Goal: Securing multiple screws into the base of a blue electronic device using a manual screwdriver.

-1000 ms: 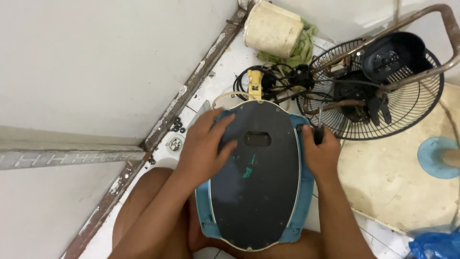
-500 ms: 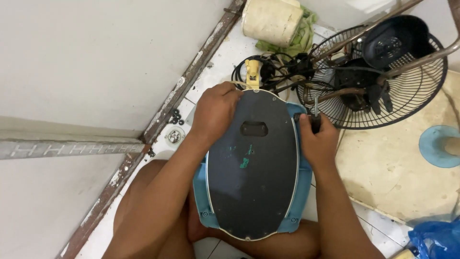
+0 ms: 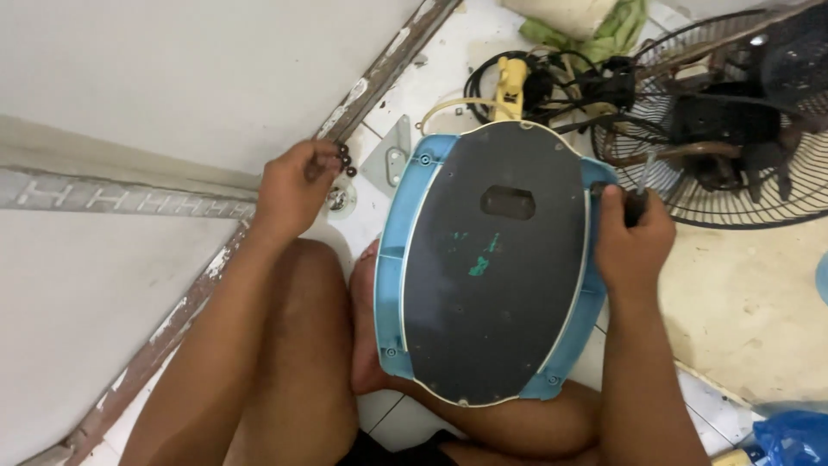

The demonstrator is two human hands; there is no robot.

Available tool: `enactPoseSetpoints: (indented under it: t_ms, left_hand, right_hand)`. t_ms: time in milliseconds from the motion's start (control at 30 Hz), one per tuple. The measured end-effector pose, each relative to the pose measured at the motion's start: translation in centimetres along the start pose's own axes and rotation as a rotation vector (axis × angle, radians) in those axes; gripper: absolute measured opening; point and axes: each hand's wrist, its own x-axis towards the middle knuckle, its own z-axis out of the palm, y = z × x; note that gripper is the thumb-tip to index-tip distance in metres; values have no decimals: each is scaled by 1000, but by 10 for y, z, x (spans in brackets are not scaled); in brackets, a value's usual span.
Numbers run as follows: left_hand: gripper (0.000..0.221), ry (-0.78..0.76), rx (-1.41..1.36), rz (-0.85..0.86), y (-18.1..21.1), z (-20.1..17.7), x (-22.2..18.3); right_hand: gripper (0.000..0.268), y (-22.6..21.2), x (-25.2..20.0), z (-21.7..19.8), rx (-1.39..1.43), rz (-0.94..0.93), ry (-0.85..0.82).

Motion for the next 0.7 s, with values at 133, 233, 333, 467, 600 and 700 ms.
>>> enactPoseSetpoints:
  t_ms: [133,233,333,467,600,700]
  left_hand:
    - [32,-80,-85,-51,-59,9,-16]
    - [26,-145,-119,-144,-77,18,-17]
    - [29,-63,-59,-107,-74,17,-13]
    - [27,-66,10,-97,-78,20,-11]
    - [24,-66,153,-102,-75,18,-14]
    - [24,-74,186,-110,-72,17,-13]
  right_hand:
    - [24,-10,-1,-9,-24,-70,-100]
    - [26,-5,-2,-12,-58,-76,-117]
    - [21,-5,-2,-13,-33,-48,-143]
    - [23,4,-1,-13,-62,-61,-123]
    - [26,17,-1,-15,-86,-59,-131]
    - [25,9,-1,-15,-30,-42,-138]
